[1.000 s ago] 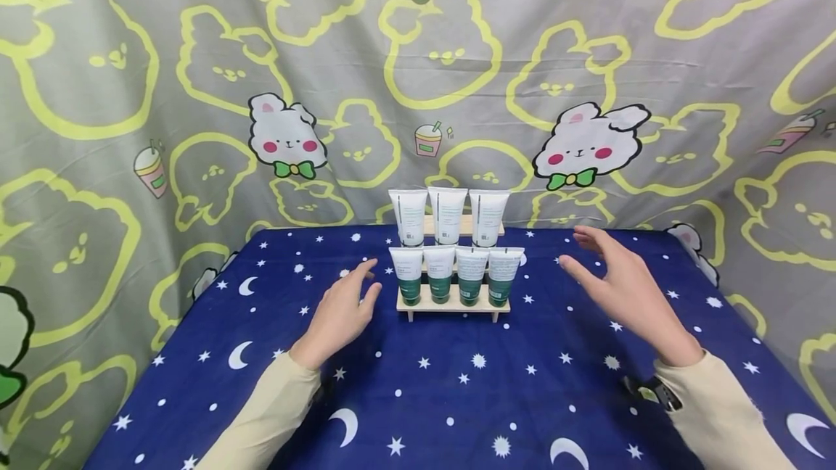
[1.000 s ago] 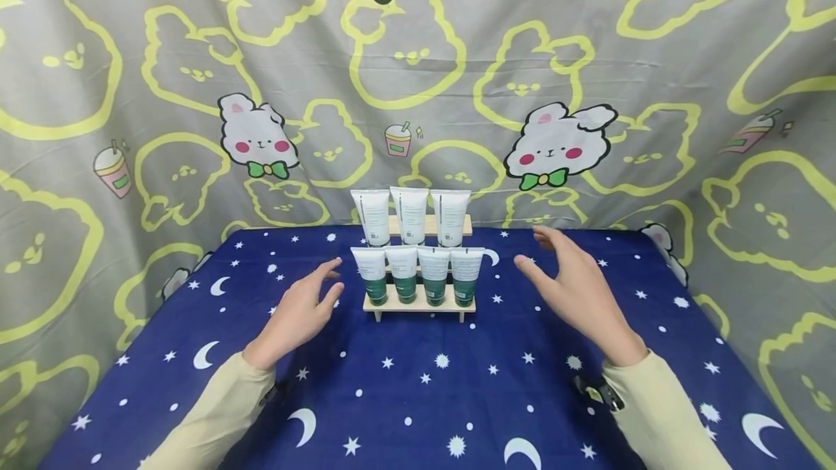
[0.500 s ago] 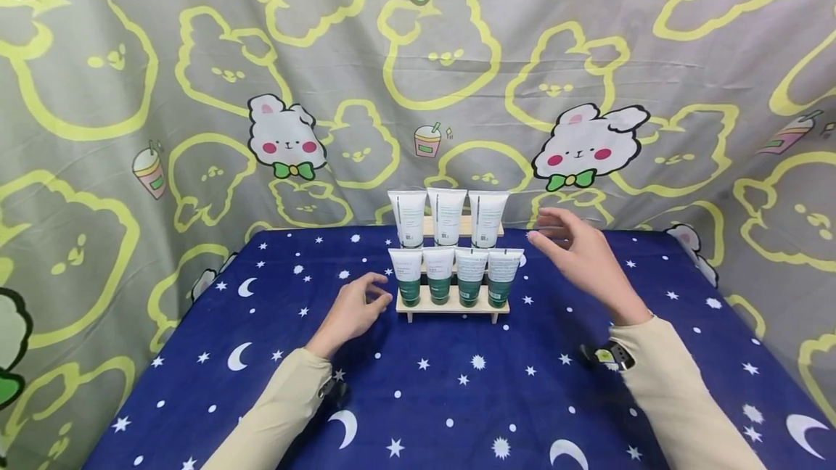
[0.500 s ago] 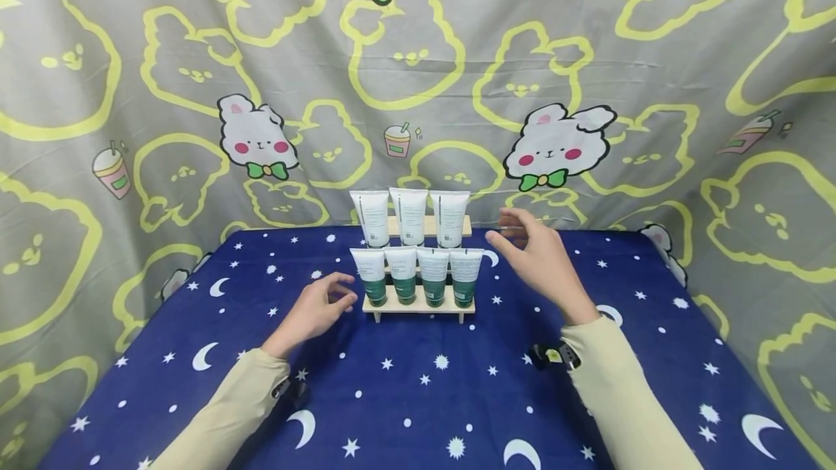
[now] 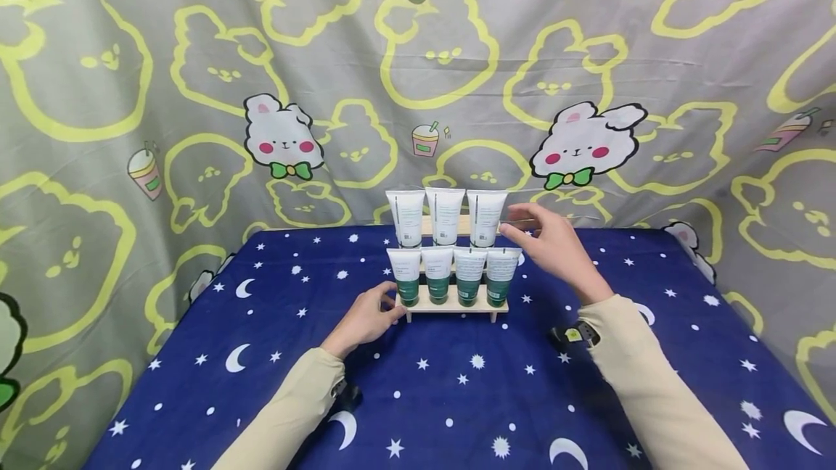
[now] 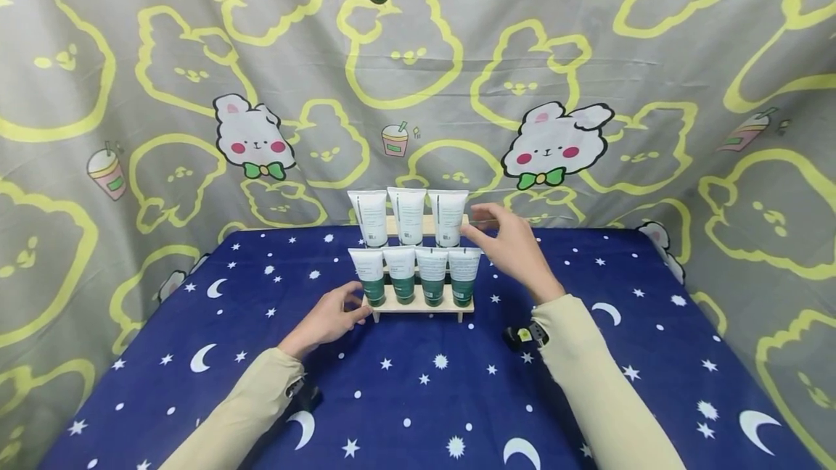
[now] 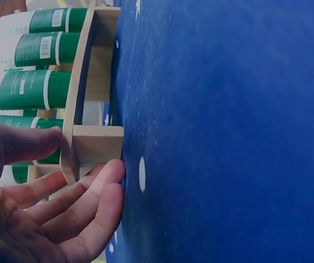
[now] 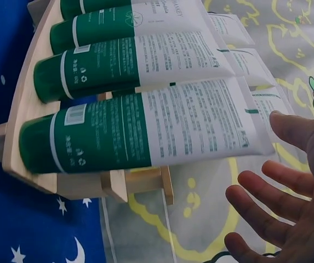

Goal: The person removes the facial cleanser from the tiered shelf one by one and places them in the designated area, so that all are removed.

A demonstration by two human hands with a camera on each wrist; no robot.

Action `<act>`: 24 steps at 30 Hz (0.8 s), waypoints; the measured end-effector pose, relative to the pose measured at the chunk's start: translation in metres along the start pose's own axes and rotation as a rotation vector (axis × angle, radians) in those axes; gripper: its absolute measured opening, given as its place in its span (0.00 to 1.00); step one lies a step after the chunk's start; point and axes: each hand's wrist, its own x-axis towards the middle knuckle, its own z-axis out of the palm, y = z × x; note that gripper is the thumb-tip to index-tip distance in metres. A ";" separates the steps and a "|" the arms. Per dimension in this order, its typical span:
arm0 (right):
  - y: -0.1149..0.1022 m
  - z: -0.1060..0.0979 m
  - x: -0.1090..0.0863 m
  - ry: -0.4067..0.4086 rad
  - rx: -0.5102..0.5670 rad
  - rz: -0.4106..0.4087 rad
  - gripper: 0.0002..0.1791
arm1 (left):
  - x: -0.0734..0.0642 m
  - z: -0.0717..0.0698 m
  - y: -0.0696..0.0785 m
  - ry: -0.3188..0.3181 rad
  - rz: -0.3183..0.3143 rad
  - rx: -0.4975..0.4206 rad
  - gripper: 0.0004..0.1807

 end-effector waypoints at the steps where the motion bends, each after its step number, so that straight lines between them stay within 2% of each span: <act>1: -0.001 0.001 0.002 -0.003 0.003 0.000 0.31 | 0.001 0.000 0.000 -0.001 0.000 -0.007 0.24; 6: -0.004 0.005 0.008 -0.011 0.005 0.003 0.30 | 0.003 0.002 -0.003 -0.008 0.000 -0.066 0.21; 13: -0.008 0.013 0.014 -0.037 0.013 0.010 0.27 | 0.003 0.001 -0.005 -0.006 -0.020 -0.135 0.23; 20: -0.010 0.017 0.017 -0.040 0.018 0.046 0.24 | 0.002 0.000 -0.005 -0.015 -0.022 -0.147 0.18; 24: -0.010 0.018 0.018 -0.025 0.022 0.035 0.23 | 0.002 0.000 -0.006 -0.016 -0.024 -0.154 0.16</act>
